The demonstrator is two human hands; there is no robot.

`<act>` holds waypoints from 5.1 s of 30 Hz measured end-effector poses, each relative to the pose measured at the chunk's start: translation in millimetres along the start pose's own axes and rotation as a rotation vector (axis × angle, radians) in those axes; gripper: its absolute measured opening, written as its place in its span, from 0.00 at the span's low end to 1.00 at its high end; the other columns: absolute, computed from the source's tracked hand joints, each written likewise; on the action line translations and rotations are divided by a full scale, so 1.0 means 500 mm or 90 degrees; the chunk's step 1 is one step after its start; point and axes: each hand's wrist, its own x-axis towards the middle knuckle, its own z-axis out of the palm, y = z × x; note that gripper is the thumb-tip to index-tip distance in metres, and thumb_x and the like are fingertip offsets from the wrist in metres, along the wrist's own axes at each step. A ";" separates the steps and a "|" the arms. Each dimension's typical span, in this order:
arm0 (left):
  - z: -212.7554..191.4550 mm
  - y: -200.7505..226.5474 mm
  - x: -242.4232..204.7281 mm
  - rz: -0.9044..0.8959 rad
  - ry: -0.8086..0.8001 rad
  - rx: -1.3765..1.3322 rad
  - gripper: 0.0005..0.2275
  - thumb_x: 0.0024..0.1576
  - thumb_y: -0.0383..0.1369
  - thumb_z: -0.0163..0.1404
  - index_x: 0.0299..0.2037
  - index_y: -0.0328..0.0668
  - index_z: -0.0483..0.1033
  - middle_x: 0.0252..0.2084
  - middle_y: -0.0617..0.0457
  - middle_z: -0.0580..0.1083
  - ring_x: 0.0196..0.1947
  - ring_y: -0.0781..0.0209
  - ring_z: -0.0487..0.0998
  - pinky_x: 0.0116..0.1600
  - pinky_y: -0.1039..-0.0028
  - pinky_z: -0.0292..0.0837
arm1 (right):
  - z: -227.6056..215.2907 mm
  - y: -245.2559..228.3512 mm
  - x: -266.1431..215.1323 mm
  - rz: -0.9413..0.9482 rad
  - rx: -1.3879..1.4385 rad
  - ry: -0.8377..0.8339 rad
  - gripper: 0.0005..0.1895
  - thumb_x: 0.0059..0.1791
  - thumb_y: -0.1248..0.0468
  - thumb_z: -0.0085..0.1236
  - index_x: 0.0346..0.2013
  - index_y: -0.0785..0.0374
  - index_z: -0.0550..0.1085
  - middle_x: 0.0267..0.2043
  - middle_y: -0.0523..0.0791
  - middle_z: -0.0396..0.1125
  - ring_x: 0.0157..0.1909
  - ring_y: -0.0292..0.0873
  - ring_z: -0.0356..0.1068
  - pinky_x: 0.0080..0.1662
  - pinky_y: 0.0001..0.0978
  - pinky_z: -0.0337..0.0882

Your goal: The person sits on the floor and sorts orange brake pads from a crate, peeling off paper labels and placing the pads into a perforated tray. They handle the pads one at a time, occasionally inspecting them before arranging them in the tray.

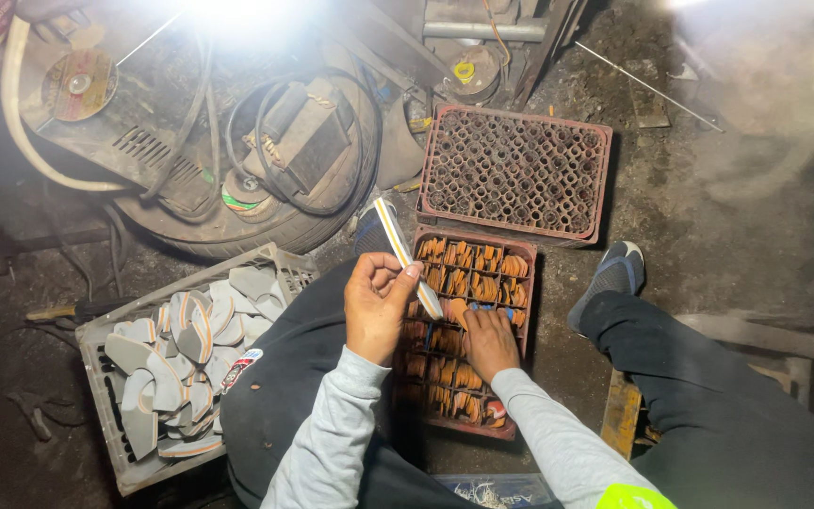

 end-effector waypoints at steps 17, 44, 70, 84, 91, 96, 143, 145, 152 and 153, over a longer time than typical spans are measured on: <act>0.018 -0.123 0.036 0.010 -0.003 0.213 0.07 0.58 0.23 0.55 0.41 0.33 0.69 0.37 0.48 0.78 0.35 0.69 0.78 0.37 0.79 0.75 | -0.374 -0.106 0.077 -0.111 0.567 0.043 0.24 0.45 0.68 0.60 0.54 0.64 0.66 0.48 0.50 0.73 0.51 0.48 0.75 0.54 0.40 0.74; -0.751 -0.105 -0.150 -0.104 0.505 0.254 0.16 0.58 0.21 0.50 0.56 0.32 0.66 0.43 0.39 0.76 0.39 0.43 0.81 0.39 0.60 0.80 | -0.108 0.264 0.065 0.321 0.359 0.077 0.14 0.50 0.61 0.59 0.48 0.62 0.78 0.43 0.51 0.78 0.46 0.49 0.79 0.51 0.40 0.76; 0.036 -0.104 0.036 0.026 -0.372 0.881 0.11 0.59 0.35 0.54 0.47 0.39 0.76 0.47 0.41 0.77 0.47 0.40 0.79 0.52 0.55 0.74 | -0.100 0.200 0.245 0.405 -0.036 -0.113 0.21 0.49 0.53 0.65 0.47 0.67 0.80 0.73 0.56 0.53 0.74 0.58 0.51 0.70 0.50 0.55; 0.056 -0.066 0.057 -0.213 -0.302 0.310 0.16 0.65 0.44 0.45 0.46 0.37 0.71 0.36 0.40 0.77 0.31 0.52 0.78 0.38 0.68 0.73 | -0.524 0.065 0.173 -0.205 0.264 -0.161 0.08 0.49 0.63 0.57 0.37 0.66 0.77 0.41 0.47 0.71 0.46 0.47 0.73 0.52 0.38 0.72; 0.021 -0.053 0.064 -0.266 -0.251 0.023 0.11 0.65 0.41 0.44 0.41 0.41 0.66 0.29 0.53 0.75 0.26 0.63 0.76 0.35 0.72 0.75 | -0.342 0.016 0.141 0.087 0.574 0.069 0.10 0.55 0.59 0.54 0.45 0.62 0.74 0.42 0.46 0.74 0.48 0.46 0.76 0.54 0.43 0.77; -0.008 -0.085 0.090 -0.172 -0.144 0.004 0.09 0.64 0.34 0.52 0.39 0.37 0.68 0.30 0.53 0.75 0.27 0.67 0.75 0.34 0.77 0.70 | -0.105 -0.006 0.048 0.079 0.054 -0.143 0.30 0.43 0.60 0.67 0.57 0.66 0.68 0.63 0.59 0.60 0.67 0.61 0.56 0.66 0.58 0.54; 0.041 -0.016 0.006 -0.282 -0.292 -0.184 0.22 0.63 0.32 0.51 0.67 0.42 0.65 0.48 0.45 0.74 0.44 0.50 0.82 0.44 0.64 0.81 | -0.536 -0.097 -0.044 -0.195 0.408 0.112 0.31 0.40 0.63 0.71 0.58 0.58 0.74 0.50 0.48 0.69 0.54 0.50 0.71 0.54 0.40 0.72; 0.043 -0.010 0.009 -0.271 -0.297 -0.203 0.22 0.63 0.32 0.51 0.68 0.40 0.64 0.51 0.44 0.74 0.46 0.48 0.82 0.46 0.63 0.81 | -0.537 -0.099 -0.040 -0.180 0.419 0.104 0.31 0.41 0.63 0.71 0.58 0.59 0.74 0.49 0.48 0.70 0.53 0.49 0.72 0.53 0.39 0.72; 0.036 -0.014 0.010 -0.285 -0.308 -0.227 0.24 0.63 0.32 0.50 0.70 0.40 0.61 0.52 0.43 0.74 0.45 0.48 0.81 0.46 0.62 0.82 | -0.526 -0.103 -0.038 -0.168 0.442 0.093 0.28 0.42 0.64 0.70 0.57 0.62 0.74 0.50 0.48 0.71 0.53 0.47 0.74 0.53 0.36 0.73; 0.034 -0.017 0.012 -0.288 -0.306 -0.223 0.24 0.63 0.31 0.50 0.70 0.40 0.61 0.51 0.43 0.74 0.45 0.49 0.81 0.47 0.63 0.82 | -0.525 -0.102 -0.038 -0.167 0.447 0.090 0.28 0.43 0.64 0.69 0.57 0.62 0.74 0.50 0.48 0.71 0.53 0.47 0.74 0.54 0.36 0.73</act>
